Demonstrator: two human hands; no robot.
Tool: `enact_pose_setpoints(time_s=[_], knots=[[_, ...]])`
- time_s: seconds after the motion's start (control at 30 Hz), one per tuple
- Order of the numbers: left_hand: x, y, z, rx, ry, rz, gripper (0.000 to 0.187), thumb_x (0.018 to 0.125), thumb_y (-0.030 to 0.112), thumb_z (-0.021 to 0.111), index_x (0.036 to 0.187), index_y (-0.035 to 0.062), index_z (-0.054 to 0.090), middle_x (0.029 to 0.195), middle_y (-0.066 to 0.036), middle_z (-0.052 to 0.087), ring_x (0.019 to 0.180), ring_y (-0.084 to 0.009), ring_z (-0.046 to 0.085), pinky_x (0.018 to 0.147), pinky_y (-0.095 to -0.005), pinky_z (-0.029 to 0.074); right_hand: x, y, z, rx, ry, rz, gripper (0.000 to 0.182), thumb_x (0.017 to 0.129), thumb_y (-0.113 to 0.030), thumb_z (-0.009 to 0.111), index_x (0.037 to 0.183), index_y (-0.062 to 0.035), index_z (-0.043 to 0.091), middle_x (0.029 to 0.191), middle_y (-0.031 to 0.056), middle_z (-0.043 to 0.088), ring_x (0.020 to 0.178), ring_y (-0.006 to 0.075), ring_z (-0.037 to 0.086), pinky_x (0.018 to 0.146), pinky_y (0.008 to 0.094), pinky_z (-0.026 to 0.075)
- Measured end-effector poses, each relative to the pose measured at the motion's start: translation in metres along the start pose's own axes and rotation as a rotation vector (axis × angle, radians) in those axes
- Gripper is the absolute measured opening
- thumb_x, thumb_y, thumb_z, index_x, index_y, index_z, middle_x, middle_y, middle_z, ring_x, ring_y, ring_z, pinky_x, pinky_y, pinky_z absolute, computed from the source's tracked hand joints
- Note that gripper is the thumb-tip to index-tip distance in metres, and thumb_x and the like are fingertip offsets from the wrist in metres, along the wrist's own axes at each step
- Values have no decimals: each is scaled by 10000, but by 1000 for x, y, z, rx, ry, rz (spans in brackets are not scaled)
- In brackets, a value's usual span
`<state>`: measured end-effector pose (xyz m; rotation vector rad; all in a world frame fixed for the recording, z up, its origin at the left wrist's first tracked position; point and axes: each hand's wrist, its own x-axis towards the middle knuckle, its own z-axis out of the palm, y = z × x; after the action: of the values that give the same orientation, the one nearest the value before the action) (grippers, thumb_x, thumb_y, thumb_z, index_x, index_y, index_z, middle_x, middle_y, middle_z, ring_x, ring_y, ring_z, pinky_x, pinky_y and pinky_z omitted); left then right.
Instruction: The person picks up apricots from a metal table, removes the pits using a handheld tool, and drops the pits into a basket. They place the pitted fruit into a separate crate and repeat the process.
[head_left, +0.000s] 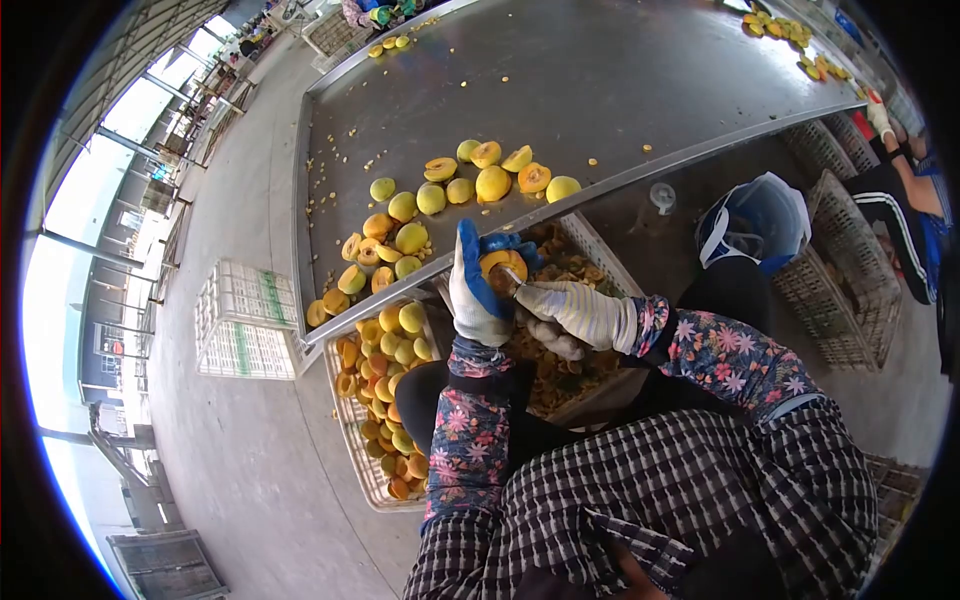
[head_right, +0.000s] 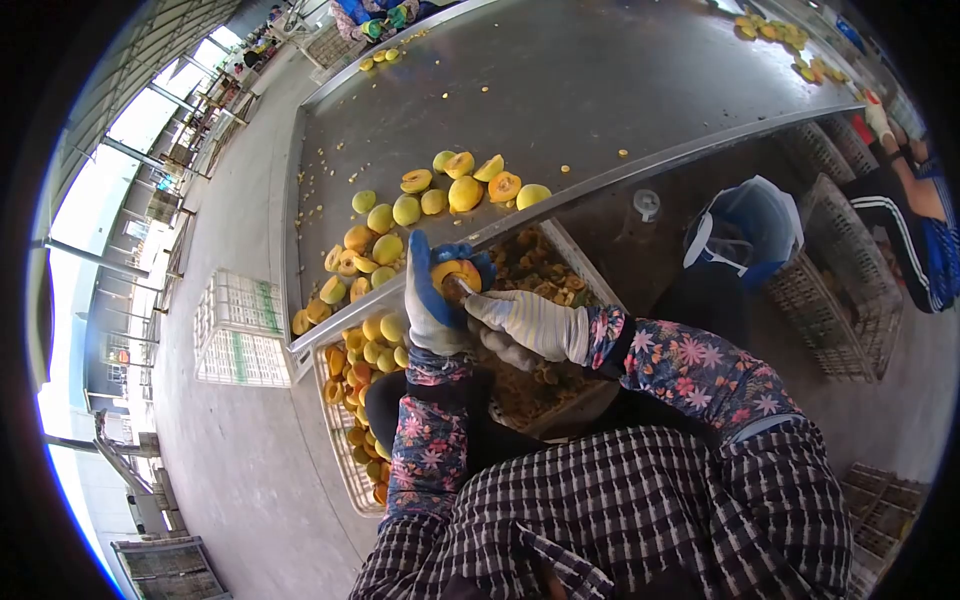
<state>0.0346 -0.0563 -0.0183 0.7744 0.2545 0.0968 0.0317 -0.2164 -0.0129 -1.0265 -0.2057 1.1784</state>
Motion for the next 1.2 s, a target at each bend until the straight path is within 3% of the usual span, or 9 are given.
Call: enact_pose_setpoints(time_s=[0.27,0.5,0.53,0.6,0.63,0.73,0.83,1.07,1.2], knots=[[-7,5,4,494,-211,336,447,1070,356,435,1015,-54,605,907,-129,661,799,-250,684,788,-385,582,-5,-11,-6,193,-149,93,456,986,-589,497,890,-144,528,565,-66,370,401,43,331,381,216,251],[6,47,-23,698,-119,-25,307,1069,194,438,1179,-57,577,958,-110,700,805,-186,673,759,-322,550,-23,-16,-16,-24,-175,32,437,1017,-522,485,990,-95,573,617,-40,416,425,67,366,387,231,304],[1,56,-39,1286,-422,616,263,1048,173,481,1153,-29,612,914,-98,713,760,-186,658,750,-302,529,-22,-15,-19,-220,-145,26,423,1019,-499,488,1021,-85,577,653,-8,466,450,107,423,415,259,351],[-9,82,-59,1061,-71,267,279,999,216,588,1095,-34,667,884,-82,710,771,-144,664,693,-268,516,-22,-18,-26,-609,-77,-3,400,1023,-452,495,1082,-66,584,726,55,566,499,186,536,471,314,445],[-15,99,-65,1006,88,105,294,978,236,630,1085,-33,685,876,-75,708,779,-129,666,675,-259,510,2,17,-61,-1145,-84,-553,405,1015,-410,505,1165,-40,573,919,189,661,724,340,663,680,411,531],[-25,157,-117,1820,2,149,362,940,284,670,1162,-3,670,890,-62,706,768,-119,641,685,-278,495,-15,0,-43,-1476,77,136,429,1028,-382,441,1293,-53,513,1040,234,671,938,389,663,850,462,506],[-6,164,-114,1934,176,146,376,937,304,668,1178,15,668,891,-62,702,720,-126,613,694,-279,491,-11,3,-43,-1477,-15,246,429,1028,-348,433,1375,-97,456,1038,218,679,928,374,672,855,449,516],[104,54,39,1585,-141,138,336,949,215,602,1243,59,649,997,-100,724,867,-204,684,807,-338,526,-4,13,-47,-1536,-117,92,443,1032,-284,425,1432,-94,408,1013,161,688,934,323,685,841,431,527],[187,-36,23,2074,-431,461,489,924,186,547,1411,149,524,1338,-172,602,1249,-309,578,1035,-408,464,-8,4,-44,-1525,-94,42,497,974,-242,509,1420,-44,416,857,181,694,817,362,691,722,451,519]])
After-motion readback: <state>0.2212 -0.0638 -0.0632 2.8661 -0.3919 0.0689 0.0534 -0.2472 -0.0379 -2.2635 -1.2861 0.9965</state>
